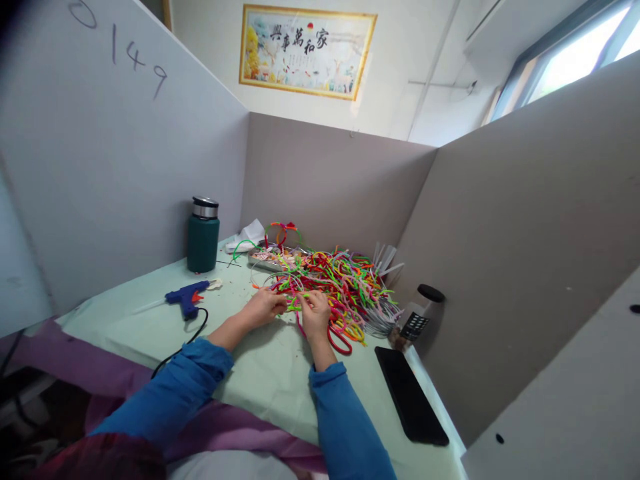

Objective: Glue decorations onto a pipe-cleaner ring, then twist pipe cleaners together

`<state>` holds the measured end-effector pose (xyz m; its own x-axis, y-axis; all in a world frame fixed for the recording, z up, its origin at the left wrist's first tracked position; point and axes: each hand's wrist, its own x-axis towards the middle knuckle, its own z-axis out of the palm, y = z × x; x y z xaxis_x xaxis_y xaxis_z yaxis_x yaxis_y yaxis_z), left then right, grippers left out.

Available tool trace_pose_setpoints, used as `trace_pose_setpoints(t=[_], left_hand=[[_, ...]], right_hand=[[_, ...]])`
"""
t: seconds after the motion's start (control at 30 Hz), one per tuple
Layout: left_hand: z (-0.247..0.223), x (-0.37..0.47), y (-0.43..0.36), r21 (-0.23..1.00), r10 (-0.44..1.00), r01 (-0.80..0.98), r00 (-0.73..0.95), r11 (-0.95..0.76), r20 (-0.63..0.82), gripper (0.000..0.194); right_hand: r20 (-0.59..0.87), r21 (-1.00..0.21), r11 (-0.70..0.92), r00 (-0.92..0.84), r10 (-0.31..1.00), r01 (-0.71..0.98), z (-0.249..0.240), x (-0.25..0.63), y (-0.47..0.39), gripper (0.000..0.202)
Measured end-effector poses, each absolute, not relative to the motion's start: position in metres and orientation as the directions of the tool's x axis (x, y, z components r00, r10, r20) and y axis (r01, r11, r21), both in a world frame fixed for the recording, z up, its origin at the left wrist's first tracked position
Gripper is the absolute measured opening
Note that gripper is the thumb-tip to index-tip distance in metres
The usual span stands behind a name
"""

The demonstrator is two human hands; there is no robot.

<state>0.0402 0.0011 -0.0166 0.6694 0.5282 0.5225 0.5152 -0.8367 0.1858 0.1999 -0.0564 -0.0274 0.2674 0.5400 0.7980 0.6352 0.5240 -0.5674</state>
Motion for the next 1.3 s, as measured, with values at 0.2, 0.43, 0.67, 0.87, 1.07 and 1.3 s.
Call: trace_pose_setpoints(t=[0.2,0.43,0.67,0.87,1.07,1.3], left_hand=[[-0.017,0.044,-0.005,0.073,0.489,0.542,0.682,-0.837,0.543,0.019],[-0.017,0.047,-0.007,0.071,0.51,0.566,0.673,-0.822,0.535,0.02],[-0.015,0.043,-0.002,0.227,0.624,0.614,0.57,-0.756,0.535,0.025],[-0.01,0.042,0.001,0.492,0.766,0.596,0.402,-0.634,0.501,0.021],[-0.005,0.041,0.003,0.662,0.763,0.379,0.335,-0.646,0.552,0.022],[-0.006,0.042,0.008,0.826,0.776,0.048,0.379,-0.561,0.504,0.024]], right_hand=[[0.747,-0.603,0.488,0.232,0.622,0.631,-0.034,0.197,-0.054,0.02],[0.716,-0.647,0.487,0.247,0.653,0.586,-0.037,0.191,-0.052,0.019],[0.729,-0.64,0.554,0.191,0.658,0.532,-0.031,0.187,-0.059,0.017],[0.73,-0.653,0.577,0.206,0.652,0.49,-0.024,0.183,-0.065,0.019],[0.727,-0.662,0.582,0.212,0.653,0.472,-0.024,0.182,-0.064,0.018],[0.616,-0.775,0.498,0.287,0.734,0.389,-0.031,0.184,-0.054,0.02]])
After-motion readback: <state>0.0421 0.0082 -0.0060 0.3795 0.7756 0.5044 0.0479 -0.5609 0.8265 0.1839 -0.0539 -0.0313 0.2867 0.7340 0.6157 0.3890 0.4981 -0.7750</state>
